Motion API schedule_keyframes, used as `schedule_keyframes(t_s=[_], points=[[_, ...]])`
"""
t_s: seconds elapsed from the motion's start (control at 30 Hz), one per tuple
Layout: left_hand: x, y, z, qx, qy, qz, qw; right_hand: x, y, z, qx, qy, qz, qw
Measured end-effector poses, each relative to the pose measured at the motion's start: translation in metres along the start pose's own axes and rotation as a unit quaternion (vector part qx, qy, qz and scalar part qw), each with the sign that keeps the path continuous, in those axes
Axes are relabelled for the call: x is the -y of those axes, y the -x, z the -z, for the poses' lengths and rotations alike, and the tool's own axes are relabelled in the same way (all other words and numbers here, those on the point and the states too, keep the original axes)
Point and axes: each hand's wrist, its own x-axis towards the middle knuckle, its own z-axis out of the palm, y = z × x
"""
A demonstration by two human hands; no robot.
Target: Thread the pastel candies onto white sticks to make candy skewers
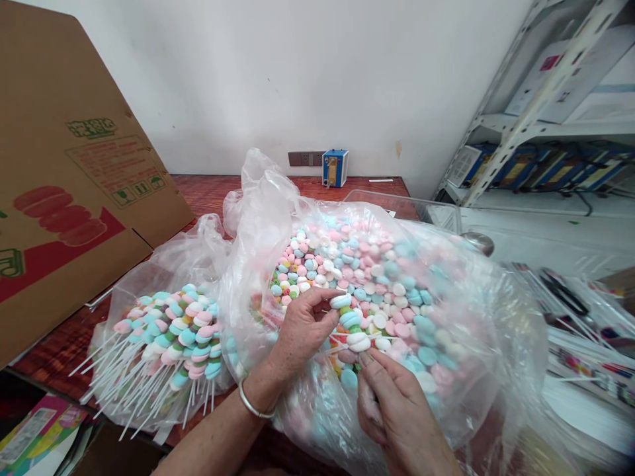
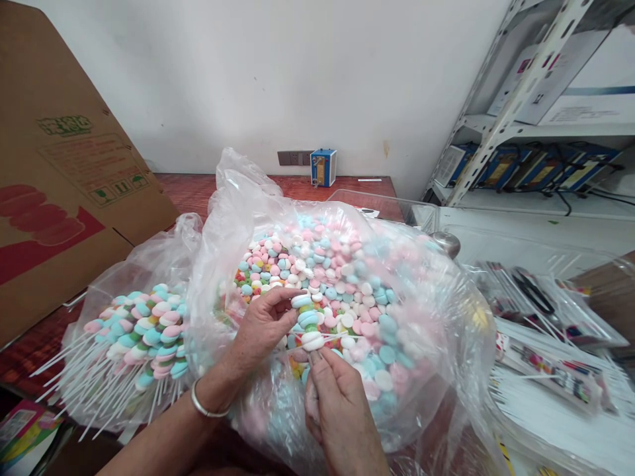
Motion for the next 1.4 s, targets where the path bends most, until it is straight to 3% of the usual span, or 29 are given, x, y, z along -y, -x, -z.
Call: schedule_keyframes(t_s=[0.1, 0.2, 0.3, 0.4, 0.53, 0.63, 0.7, 0.77, 0.83, 0.9, 0.97, 1.03, 1.07, 1.1, 1.17, 1.27, 1.33, 1.4], points=[[-0.002, 0.002, -0.001, 0.000, 0.011, 0.007, 1.000, 0.001, -0.004, -0.002, -0.001, 0.058, 0.019, 0.998], [-0.010, 0.002, -0.004, -0.009, 0.129, 0.050, 0.990, 0.000, -0.007, -0.005, -0.048, 0.221, 0.120, 0.967], [-0.021, -0.001, -0.011, -0.057, 0.281, 0.108, 0.952, -0.006, -0.010, -0.009, -0.099, 0.397, 0.247, 0.878], [-0.030, -0.001, -0.023, -0.064, 0.363, 0.177, 0.913, -0.015, -0.011, -0.011, -0.135, 0.534, 0.332, 0.766], [-0.030, 0.010, -0.040, -0.084, 0.404, 0.169, 0.895, -0.025, -0.009, -0.003, -0.175, 0.657, 0.399, 0.615], [-0.023, 0.021, -0.049, -0.069, 0.376, 0.125, 0.916, -0.030, -0.012, 0.008, -0.162, 0.711, 0.406, 0.551], [-0.019, 0.026, -0.048, -0.061, 0.351, 0.088, 0.930, -0.031, -0.017, 0.010, -0.137, 0.721, 0.422, 0.531], [-0.022, 0.032, -0.038, -0.071, 0.317, 0.055, 0.944, -0.028, -0.021, 0.002, -0.102, 0.704, 0.454, 0.536], [-0.034, 0.040, -0.014, -0.101, 0.277, 0.034, 0.955, -0.019, -0.021, -0.013, -0.048, 0.661, 0.487, 0.569], [-0.053, 0.049, 0.022, -0.146, 0.219, 0.014, 0.965, -0.005, -0.017, -0.027, 0.017, 0.608, 0.504, 0.613], [-0.072, 0.057, 0.069, -0.233, 0.088, -0.027, 0.968, 0.012, -0.013, -0.031, 0.036, 0.571, 0.508, 0.645], [-0.080, 0.059, 0.118, -0.325, -0.154, -0.076, 0.930, 0.026, -0.011, -0.023, -0.014, 0.554, 0.493, 0.671], [-0.078, 0.058, 0.141, -0.353, -0.294, -0.096, 0.883, 0.030, -0.011, -0.016, -0.052, 0.555, 0.479, 0.678], [-0.071, 0.055, 0.162, -0.350, -0.416, -0.099, 0.833, 0.032, -0.011, -0.007, -0.088, 0.563, 0.460, 0.681], [-0.047, 0.047, 0.192, -0.279, -0.582, -0.070, 0.760, 0.029, -0.010, 0.010, -0.130, 0.592, 0.416, 0.678], [-0.011, 0.038, 0.213, -0.176, -0.700, -0.041, 0.691, 0.008, -0.002, 0.025, -0.074, 0.643, 0.347, 0.678], [0.000, 0.037, 0.219, -0.156, -0.719, -0.037, 0.676, -0.009, 0.007, 0.026, -0.002, 0.671, 0.302, 0.677], [-0.001, 0.039, 0.223, -0.148, -0.714, -0.027, 0.683, -0.019, 0.015, 0.023, 0.022, 0.687, 0.273, 0.673]])
